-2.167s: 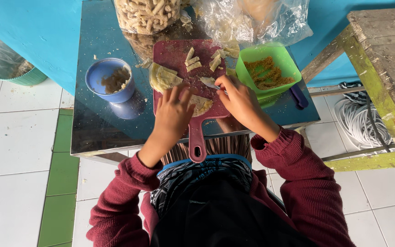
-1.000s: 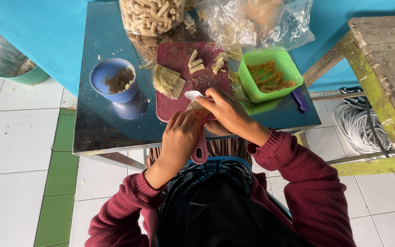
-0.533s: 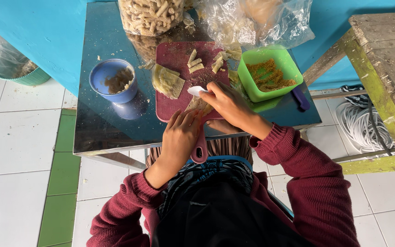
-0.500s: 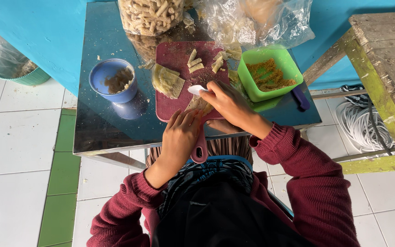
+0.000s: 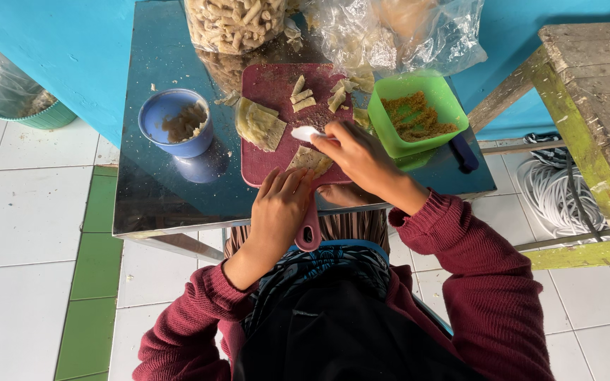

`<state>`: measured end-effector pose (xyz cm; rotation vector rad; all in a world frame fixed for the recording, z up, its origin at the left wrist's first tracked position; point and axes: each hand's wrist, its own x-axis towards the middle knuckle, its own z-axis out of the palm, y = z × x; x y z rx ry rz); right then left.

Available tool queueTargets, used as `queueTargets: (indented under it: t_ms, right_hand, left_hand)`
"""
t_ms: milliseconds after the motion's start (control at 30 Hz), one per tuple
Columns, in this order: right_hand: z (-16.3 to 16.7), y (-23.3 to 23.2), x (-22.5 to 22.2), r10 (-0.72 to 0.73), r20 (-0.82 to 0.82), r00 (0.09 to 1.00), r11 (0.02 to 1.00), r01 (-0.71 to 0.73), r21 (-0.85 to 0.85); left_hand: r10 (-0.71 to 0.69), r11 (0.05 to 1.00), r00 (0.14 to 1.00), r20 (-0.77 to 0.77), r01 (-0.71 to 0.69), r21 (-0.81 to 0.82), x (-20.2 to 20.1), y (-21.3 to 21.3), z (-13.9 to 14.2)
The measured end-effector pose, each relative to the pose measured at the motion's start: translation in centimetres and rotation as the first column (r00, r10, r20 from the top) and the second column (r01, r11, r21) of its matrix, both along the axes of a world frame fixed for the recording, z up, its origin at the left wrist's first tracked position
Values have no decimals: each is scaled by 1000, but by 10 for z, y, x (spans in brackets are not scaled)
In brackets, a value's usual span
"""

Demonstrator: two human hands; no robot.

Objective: The person cuts flat dough sheets into strips with a knife on a pink cutting board, then separates the cut strips and arranges them by hand, working through the sheets one at a time.

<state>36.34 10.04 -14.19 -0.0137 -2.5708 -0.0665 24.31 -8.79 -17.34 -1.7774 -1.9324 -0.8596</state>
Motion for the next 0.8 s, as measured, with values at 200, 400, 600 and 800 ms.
queueTargets:
  t_ms: [200,400,600,800]
  right_hand:
    - [2,-6,4,71,48,996,997,-72,33]
    - [-3,-4,8,115,-6,993,991,-114,77]
    - [-14,16,2,-90,-125,988,989,103,103]
    - [-8,13,8,-148,-56,987,964,157,215]
  left_hand:
    - [4,1000,1000,-6,-4,14,0,1,-2]
    - [8,1000,1000,-16,-8,5,0,1,-2]
    - [-3,1000,1000,5,3,-3,-2,0,-1]
    - [28,999,999,44,-27,-27,-12,-3,-1]
